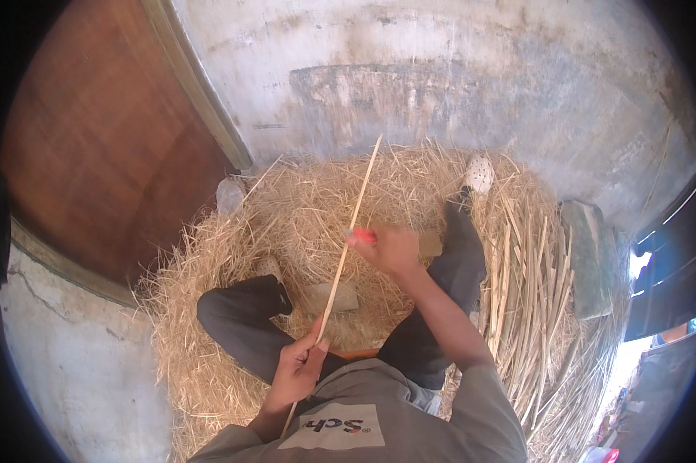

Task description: The person sits on a bed of straw and uses a red utility knife to shave a long, thin bamboo stick. They hold the stick with their left hand and carefully scrape the surface with the knife in their right hand, creating thin shavings that fall onto the straw.

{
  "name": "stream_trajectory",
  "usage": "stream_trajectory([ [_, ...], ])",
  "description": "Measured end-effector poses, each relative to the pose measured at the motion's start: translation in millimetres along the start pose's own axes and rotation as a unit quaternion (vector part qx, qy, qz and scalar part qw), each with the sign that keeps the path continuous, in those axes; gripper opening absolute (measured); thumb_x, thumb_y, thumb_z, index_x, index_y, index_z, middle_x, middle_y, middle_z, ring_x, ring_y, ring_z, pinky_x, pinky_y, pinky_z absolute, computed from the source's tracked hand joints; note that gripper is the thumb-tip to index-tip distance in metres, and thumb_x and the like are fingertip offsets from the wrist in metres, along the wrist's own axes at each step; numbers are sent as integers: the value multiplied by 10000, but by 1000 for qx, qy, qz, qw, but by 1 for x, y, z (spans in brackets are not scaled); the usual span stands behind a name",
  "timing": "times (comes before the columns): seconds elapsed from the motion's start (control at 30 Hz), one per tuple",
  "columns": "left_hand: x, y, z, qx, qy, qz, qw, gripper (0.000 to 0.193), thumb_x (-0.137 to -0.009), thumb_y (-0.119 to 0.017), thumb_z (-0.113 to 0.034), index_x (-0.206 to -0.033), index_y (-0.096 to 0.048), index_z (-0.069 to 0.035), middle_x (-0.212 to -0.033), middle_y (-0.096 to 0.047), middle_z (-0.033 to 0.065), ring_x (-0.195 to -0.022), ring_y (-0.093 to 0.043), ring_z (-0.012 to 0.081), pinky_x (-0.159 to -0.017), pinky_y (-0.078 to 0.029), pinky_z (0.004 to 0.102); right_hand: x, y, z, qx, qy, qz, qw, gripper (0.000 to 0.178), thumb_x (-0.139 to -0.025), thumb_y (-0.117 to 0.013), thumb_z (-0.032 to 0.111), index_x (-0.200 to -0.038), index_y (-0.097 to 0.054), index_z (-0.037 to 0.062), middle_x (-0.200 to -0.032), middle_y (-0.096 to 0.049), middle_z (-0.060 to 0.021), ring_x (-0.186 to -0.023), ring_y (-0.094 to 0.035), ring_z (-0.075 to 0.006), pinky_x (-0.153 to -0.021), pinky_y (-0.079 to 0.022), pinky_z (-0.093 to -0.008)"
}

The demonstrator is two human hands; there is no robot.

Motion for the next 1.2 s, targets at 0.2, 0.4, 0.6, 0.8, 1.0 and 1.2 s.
stream_trajectory([
  [0.2,4,4,0,-48,-49,-33,997,437,-986,-479,-38,-1413,-402,11,-780,-464,-67,-624,-336,6,-531,-305,164,40,-5,38,-58,121,44,990,600,-765,-625,655,-572,-539,93,-498,-515,-112,-460,-550,-316,-454,-415,-430],
  [0.4,11,1,-10,-59,-11,-17,998,433,-980,-480,-22,-1403,-408,35,-756,-428,-79,-643,-325,5,-557,-278,151,18,-7,3,-73,17,6,997,595,-776,-635,628,-573,-534,78,-503,-507,-142,-467,-549,-326,-462,-421,-425],
  [0.6,23,-3,8,-19,-10,1,1000,443,-987,-473,-24,-1419,-392,24,-753,-415,-84,-632,-336,-11,-554,-262,136,-7,6,-15,-3,56,-26,998,619,-725,-647,681,-565,-546,91,-492,-520,-104,-455,-554,-307,-453,-425,-415],
  [0.8,34,-10,8,33,19,7,999,454,-986,-485,-41,-1422,-381,30,-758,-401,-82,-643,-332,-1,-547,-262,155,-17,8,-32,52,103,-74,990,630,-693,-641,720,-545,-551,115,-462,-510,-82,-421,-548,-275,-427,-426,-389],
  [1.0,43,-5,8,-4,48,33,998,426,-985,-506,-74,-1384,-425,49,-781,-436,-70,-671,-358,3,-557,-283,165,-41,0,-74,110,4,-54,992,676,-803,-518,712,-603,-602,72,-527,-558,-137,-512,-588,-327,-491,-455,-430],
  [1.2,63,-4,37,-4,-6,64,998,396,-983,-517,-100,-1362,-479,9,-713,-495,-75,-616,-406,1,-557,-344,174,-38,10,-185,19,-238,-56,970,699,-934,-399,602,-667,-594,-13,-589,-548,-218,-582,-560,-393,-574,-427,-477],
])
Point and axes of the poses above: each hand's wrist, its own x-axis away from the middle knuckle, its own y-axis out of the back of the hand, z = x × y, the point moved 7 cm from there along -x, towards the middle knuckle
